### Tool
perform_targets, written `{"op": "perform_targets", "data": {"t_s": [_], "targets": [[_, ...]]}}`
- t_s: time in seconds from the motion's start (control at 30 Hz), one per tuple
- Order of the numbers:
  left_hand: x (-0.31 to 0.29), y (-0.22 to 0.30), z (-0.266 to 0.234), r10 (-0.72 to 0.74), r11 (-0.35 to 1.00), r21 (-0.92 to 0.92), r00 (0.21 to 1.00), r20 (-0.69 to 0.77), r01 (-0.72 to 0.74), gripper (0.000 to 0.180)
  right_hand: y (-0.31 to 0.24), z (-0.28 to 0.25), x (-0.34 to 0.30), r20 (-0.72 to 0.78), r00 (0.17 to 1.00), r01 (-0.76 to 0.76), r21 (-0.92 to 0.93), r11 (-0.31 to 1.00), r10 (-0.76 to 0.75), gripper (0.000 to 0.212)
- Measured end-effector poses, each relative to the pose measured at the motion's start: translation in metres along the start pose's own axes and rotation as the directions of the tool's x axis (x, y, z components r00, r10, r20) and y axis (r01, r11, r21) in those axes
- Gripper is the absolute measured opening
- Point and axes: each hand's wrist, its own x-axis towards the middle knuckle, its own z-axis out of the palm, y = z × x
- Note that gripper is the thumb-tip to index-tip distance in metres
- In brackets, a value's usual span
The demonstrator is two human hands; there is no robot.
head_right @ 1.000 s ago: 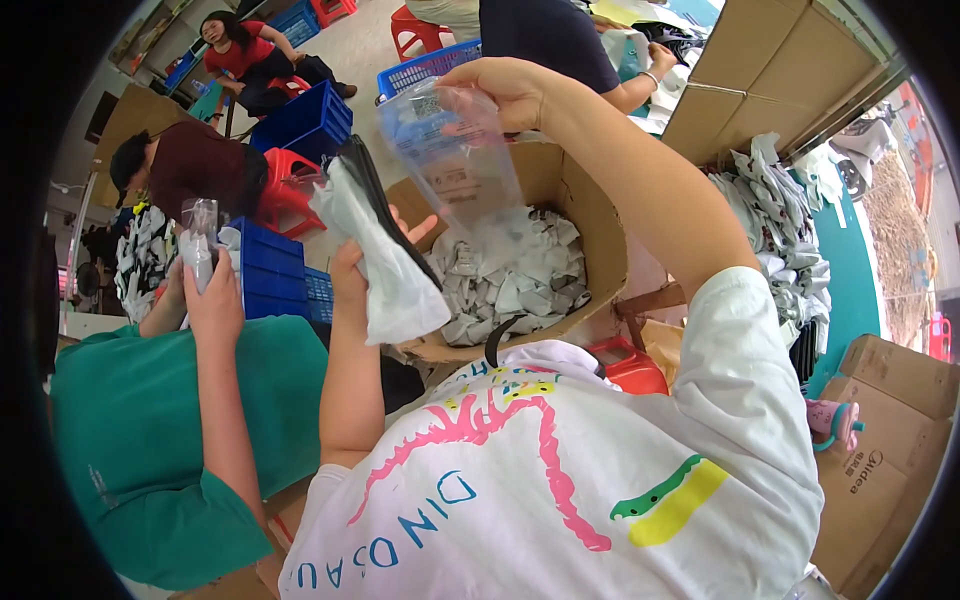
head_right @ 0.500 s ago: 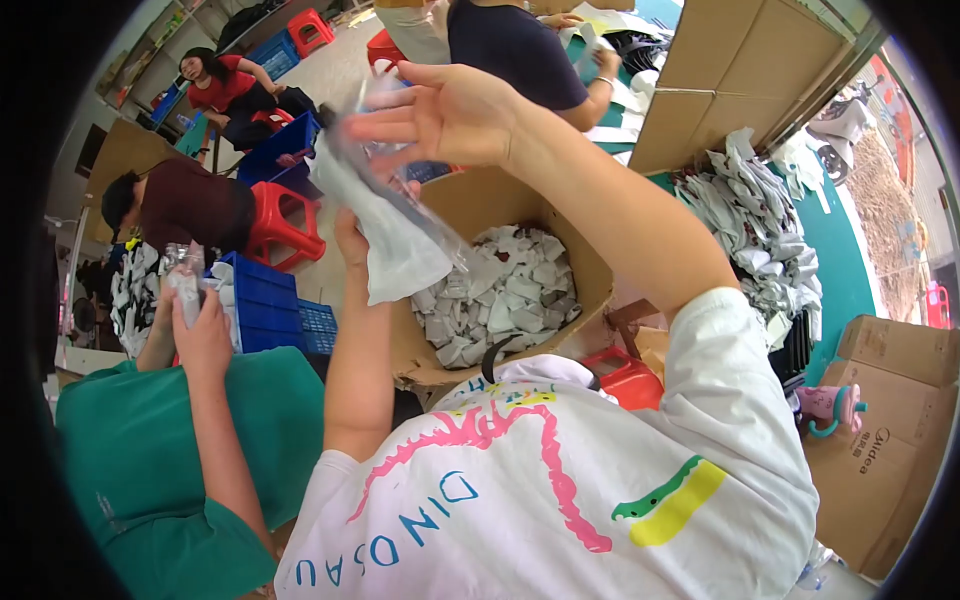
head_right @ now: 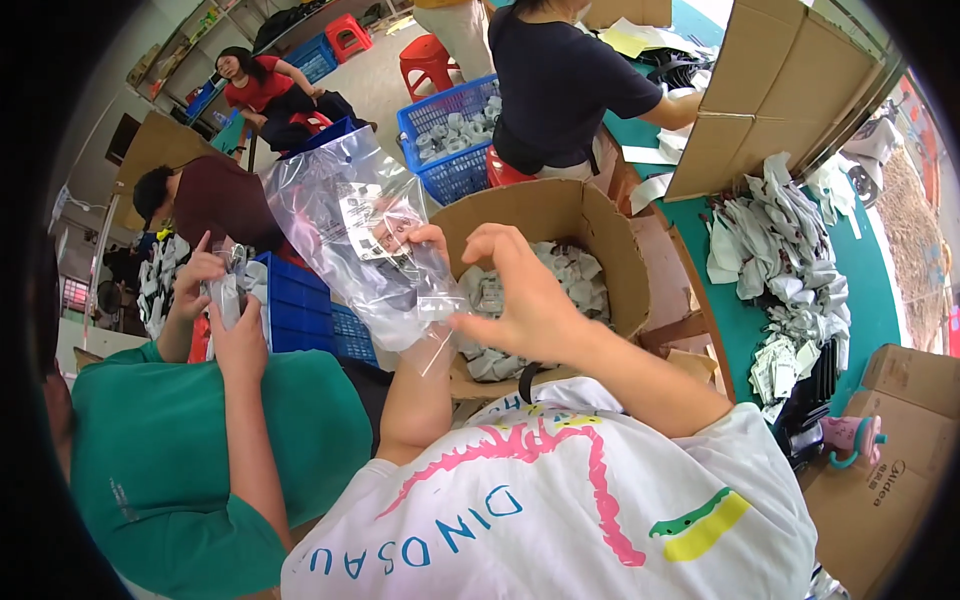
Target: The recorder packages small white items into plastic bags, scans labels using a handheld device, and places them into boxes.
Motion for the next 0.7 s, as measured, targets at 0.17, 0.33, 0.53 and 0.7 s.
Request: {"op": "perform_targets", "data": {"t_s": [0.17, 0.33, 0.53, 0.7], "targets": [[-0.006, -0.002, -0.019, 0.006, 0.998, -0.070, 1.000, -0.023, -0.008, 0.045, 0.003, 0.014, -0.002, -0.106, 0.981, 0.125, -0.294, 0.948, -0.162, 0.046], [-0.018, 0.010, -0.053, 0.118, 0.990, -0.057, 0.983, -0.138, -0.127, 0.034, 0.018, 0.020, -0.012, -0.134, 0.903, -0.302, 0.476, 0.826, 0.408, 0.029], [-0.008, 0.012, -0.073, -0.157, 0.982, -0.064, 0.950, 0.269, 0.180, 0.046, 0.030, 0.016, -0.020, -0.028, 0.777, -0.434, 0.699, 0.568, 0.629, 0.028], [-0.049, 0.060, -0.133, -0.111, 0.888, -0.440, 0.990, 0.083, 0.136, 0.035, 0.042, 0.006, -0.016, -0.256, 0.740, -0.329, 0.668, 0.667, 0.622, 0.021]]}}
